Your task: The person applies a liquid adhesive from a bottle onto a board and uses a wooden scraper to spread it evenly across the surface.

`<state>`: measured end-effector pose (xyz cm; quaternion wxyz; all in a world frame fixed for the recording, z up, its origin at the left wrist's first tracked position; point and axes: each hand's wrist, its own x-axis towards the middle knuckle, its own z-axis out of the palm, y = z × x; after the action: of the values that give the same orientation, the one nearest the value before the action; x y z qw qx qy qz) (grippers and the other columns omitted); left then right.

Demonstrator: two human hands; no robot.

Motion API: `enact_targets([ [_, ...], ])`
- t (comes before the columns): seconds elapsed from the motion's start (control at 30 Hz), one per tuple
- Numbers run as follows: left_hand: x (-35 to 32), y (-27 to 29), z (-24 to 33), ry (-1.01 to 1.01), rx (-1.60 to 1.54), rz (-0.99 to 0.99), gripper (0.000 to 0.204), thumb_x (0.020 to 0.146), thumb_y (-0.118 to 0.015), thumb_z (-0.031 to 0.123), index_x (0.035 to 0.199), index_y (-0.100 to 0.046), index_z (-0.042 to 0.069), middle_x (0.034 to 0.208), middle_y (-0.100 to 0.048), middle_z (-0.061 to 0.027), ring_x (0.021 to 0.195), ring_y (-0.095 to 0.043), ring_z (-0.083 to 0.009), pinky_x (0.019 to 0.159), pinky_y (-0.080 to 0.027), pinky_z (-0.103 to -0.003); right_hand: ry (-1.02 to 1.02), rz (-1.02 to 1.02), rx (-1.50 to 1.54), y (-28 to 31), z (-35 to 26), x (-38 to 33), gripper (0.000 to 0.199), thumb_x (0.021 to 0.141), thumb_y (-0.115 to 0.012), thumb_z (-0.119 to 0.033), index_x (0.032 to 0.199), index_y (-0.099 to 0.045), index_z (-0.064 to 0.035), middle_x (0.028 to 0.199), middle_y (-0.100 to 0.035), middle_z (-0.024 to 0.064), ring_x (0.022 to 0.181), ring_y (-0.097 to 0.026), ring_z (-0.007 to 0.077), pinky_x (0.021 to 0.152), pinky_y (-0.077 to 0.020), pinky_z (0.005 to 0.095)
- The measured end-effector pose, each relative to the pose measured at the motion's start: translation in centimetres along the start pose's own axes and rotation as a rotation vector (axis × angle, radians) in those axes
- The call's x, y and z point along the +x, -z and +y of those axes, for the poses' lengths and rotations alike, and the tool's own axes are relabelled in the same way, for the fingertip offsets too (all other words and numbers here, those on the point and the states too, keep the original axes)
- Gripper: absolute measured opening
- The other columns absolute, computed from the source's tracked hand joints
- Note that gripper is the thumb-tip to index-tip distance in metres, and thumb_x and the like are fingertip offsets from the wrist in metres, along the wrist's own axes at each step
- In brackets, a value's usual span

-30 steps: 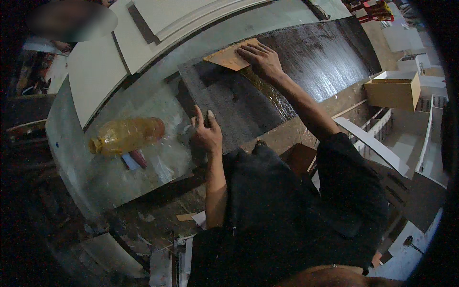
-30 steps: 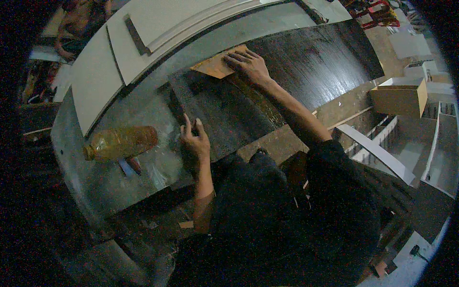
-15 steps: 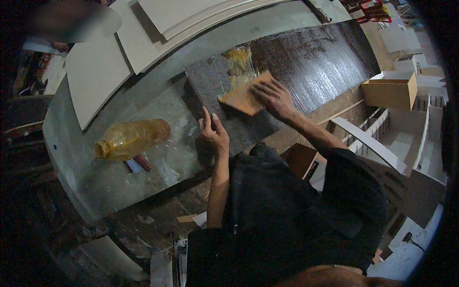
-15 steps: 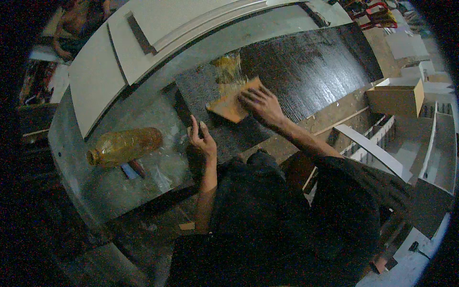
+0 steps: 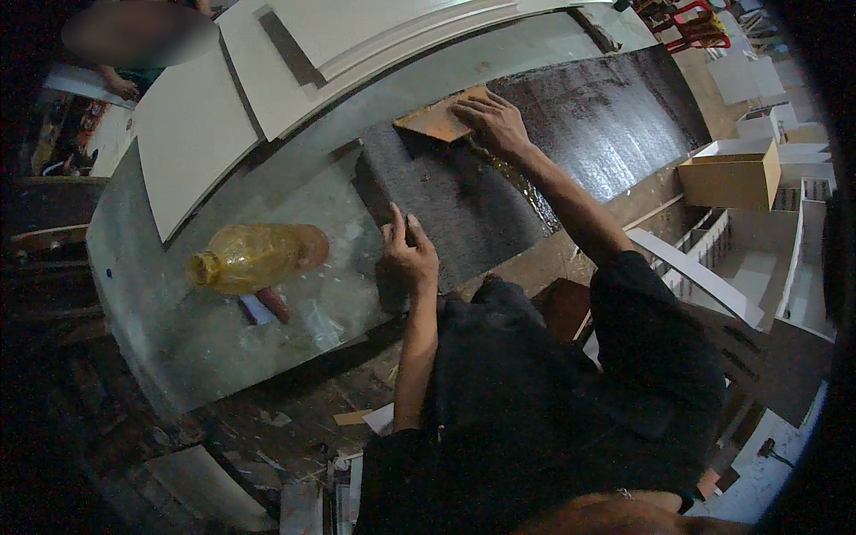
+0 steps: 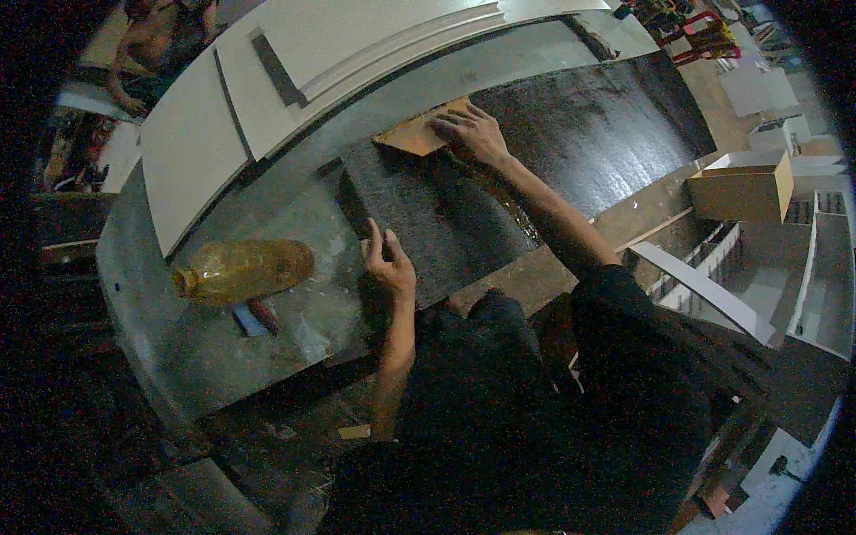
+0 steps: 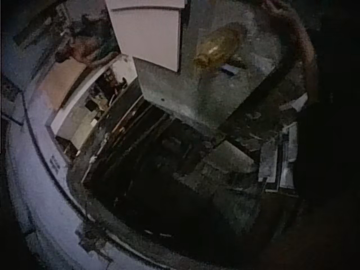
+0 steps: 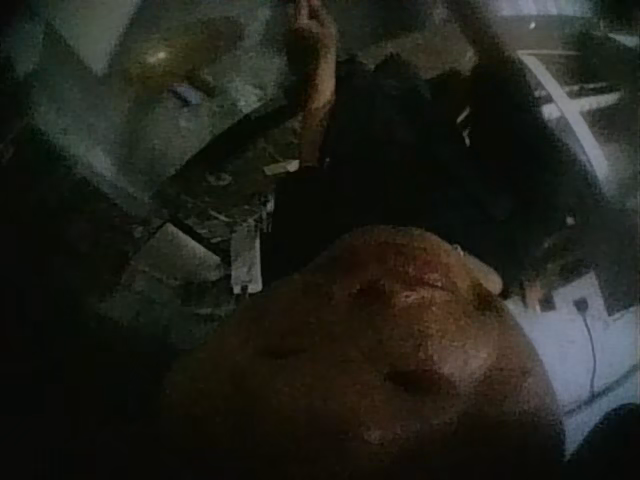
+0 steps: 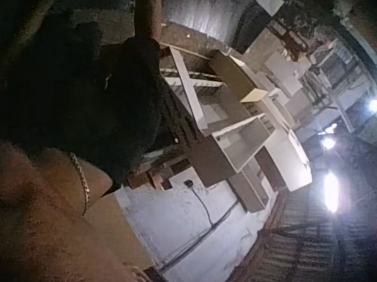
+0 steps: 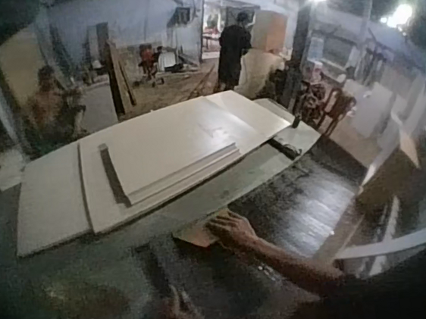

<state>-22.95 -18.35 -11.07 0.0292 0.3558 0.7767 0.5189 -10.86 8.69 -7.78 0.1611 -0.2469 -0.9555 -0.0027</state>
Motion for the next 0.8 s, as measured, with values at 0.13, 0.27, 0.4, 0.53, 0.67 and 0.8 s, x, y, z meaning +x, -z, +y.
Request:
enact_targets([
  [0.13, 0.1, 0.1, -0.5, -0.007, 0.026, 0.021, 0.039, 0.098, -0.059, 0.016, 0.133, -0.061, -0.002, 0.086, -0.058, -0.017, 0.079, -0.058, -0.0326, 0.068, -0.047, -0.042, -0.046, -0.026, 0.028, 0.0, -1.8, 0.0, 0.045, 0.083, -0.065, -0.018, 0.128, -0.065, -0.0176, 0.134, -0.063, 0.0034, 0.128, -0.057, 0.0224, 0.113, -0.0412, 0.0441],
  [0.27, -0.1, -0.6, -0.5, -0.003, 0.103, 0.035, 0.038, 0.097, -0.06, 0.019, 0.129, -0.064, 0.0, 0.086, -0.06, -0.0146, 0.08, -0.059, -0.0335, 0.078, -0.048, -0.046, -0.062, 0.033, -0.027, -1.0, -1.5, 0.3, 0.044, 0.083, -0.064, -0.019, 0.127, -0.065, -0.0177, 0.131, -0.066, 0.0042, 0.125, -0.059, 0.0237, 0.111, -0.0426, 0.0438],
  [0.4, -0.1, -0.2, 0.2, 0.016, 0.2, 0.022, 0.038, 0.096, -0.061, 0.025, 0.125, -0.068, 0.002, 0.089, -0.062, -0.013, 0.083, -0.06, -0.0333, 0.092, -0.044, -0.052, -0.063, -0.019, -0.112, -1.1, -1.8, 0.0, 0.042, 0.091, -0.057, -0.021, 0.133, -0.06, -0.0224, 0.138, -0.061, 0.0, 0.125, -0.059, 0.0195, 0.11, -0.0428, 0.0398],
  [0.53, -0.4, 0.0, -0.5, 0.038, 0.205, 0.045, 0.038, 0.096, -0.061, 0.028, 0.125, -0.069, 0.005, 0.088, -0.062, -0.0116, 0.086, -0.06, -0.0326, 0.098, -0.04, -0.055, -0.088, -0.007, -0.021, -0.1, -3.9, 1.6, 0.04, 0.09, -0.058, -0.02, 0.13, -0.062, -0.0202, 0.134, -0.063, -0.0006, 0.121, -0.06, 0.0203, 0.106, -0.0453, 0.0383],
  [0.67, -0.3, -0.4, -0.7, 0.022, 0.126, 0.045, 0.039, 0.096, -0.062, 0.028, 0.127, -0.068, 0.005, 0.091, -0.059, -0.0124, 0.086, -0.059, -0.0314, 0.095, -0.04, -0.053, -0.059, 0.072, -0.068, -1.7, -3.0, 0.3, 0.041, 0.09, -0.058, -0.02, 0.131, -0.061, -0.0194, 0.134, -0.063, 0.0002, 0.119, -0.061, 0.0213, 0.104, -0.0464, 0.0375],
  [0.8, -0.3, 0.0, 0.5, 0.058, 0.142, 0.031, 0.039, 0.095, -0.066, 0.025, 0.129, -0.067, 0.004, 0.1, -0.055, -0.0146, 0.088, -0.057, -0.0307, 0.089, -0.043, -0.047, -0.09, 0.061, -0.068, -2.8, -2.1, 0.6, 0.045, 0.089, -0.059, -0.021, 0.133, -0.06, -0.0199, 0.136, -0.062, 0.001, 0.122, -0.06, 0.0215, 0.107, -0.0449, 0.0393],
])
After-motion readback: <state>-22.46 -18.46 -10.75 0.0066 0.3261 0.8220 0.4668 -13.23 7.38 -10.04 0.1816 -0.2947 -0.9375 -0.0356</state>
